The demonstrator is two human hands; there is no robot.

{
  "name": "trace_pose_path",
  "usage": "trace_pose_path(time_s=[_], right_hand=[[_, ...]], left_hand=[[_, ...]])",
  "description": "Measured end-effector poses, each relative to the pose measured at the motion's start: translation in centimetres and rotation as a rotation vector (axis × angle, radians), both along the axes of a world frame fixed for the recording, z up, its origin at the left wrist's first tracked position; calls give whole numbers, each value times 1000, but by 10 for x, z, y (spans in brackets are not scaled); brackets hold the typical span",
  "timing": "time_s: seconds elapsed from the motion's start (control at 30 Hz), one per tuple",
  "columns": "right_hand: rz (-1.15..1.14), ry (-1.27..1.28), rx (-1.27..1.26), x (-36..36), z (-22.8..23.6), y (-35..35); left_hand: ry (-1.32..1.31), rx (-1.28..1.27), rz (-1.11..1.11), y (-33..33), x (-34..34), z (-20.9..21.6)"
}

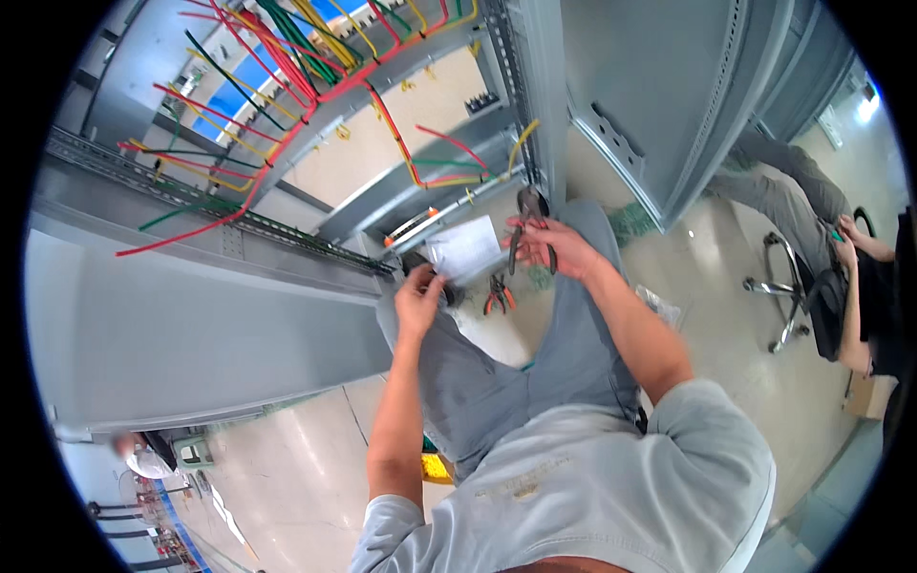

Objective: The person sits on a stool in front of an open electrical cabinet and uses pliers to strip and cut colored wires. They then insert the wires into terminal blocks and tighten the connections. The person repeats this process for multiple wires of different colors.

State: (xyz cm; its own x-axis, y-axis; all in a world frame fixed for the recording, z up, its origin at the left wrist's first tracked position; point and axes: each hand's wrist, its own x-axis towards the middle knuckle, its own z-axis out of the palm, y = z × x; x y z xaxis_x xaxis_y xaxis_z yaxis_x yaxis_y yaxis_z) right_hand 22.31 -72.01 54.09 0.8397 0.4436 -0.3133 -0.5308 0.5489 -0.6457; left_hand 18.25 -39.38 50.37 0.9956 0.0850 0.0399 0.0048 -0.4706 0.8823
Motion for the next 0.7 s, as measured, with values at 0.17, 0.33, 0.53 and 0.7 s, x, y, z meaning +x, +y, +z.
trace_pose_path(time_s=[0.17, 0.33, 0.53, 0.7], right_hand=[[83, -76, -109, 17, -27, -27], [118, -92, -220, 13, -43, -37], [125, -128, -311, 7, -43, -52], [77, -174, -173, 5, -30, -44]], left_hand=[[-35, -205, -60, -26, 49, 21], [-294, -190, 11, -27, 123, 147], [-672, -44, 103, 0, 207, 261], [-651, -160, -13, 47, 235, 292]])
